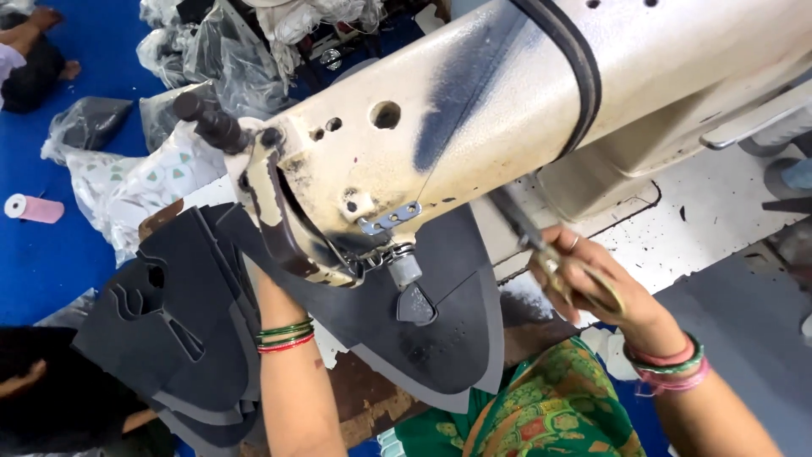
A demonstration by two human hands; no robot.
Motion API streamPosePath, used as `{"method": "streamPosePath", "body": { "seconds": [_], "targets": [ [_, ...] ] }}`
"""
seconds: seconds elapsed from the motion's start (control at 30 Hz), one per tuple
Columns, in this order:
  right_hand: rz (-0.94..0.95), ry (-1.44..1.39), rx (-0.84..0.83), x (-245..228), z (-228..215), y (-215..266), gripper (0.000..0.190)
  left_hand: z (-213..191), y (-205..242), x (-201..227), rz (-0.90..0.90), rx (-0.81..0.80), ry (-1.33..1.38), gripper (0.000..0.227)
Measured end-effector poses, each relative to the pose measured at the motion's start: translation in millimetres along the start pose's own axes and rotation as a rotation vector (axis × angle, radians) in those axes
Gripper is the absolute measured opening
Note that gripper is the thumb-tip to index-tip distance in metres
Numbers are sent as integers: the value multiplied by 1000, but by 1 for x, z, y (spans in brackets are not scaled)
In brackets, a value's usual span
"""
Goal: The person stitches pre-cut shoe components together using an industrial sewing machine.
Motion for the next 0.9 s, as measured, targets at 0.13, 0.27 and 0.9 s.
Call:
{"method": "streamPosePath", "body": {
  "seconds": [0.13, 0.27, 0.9],
  "targets": [
    [206, 81, -414, -27, 82, -4, 54, 4, 29, -11, 20, 14, 67, 40],
    [585, 395, -350, -20, 105, -18, 44, -4, 49, -9, 46, 27, 119, 42],
    [276, 560, -141, -14, 83, -13, 45, 26, 2, 42, 86, 191, 421, 54]
  ]
}}
Point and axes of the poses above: each hand's wrist, its own y-axis away from the middle knuckle, its own z-axis out of the palm, x = y × z, the point moved 9 cm from there along -y, towards the middle knuckle, and after that the axes turned 5 degrees about -x, right-handed, at the moved point
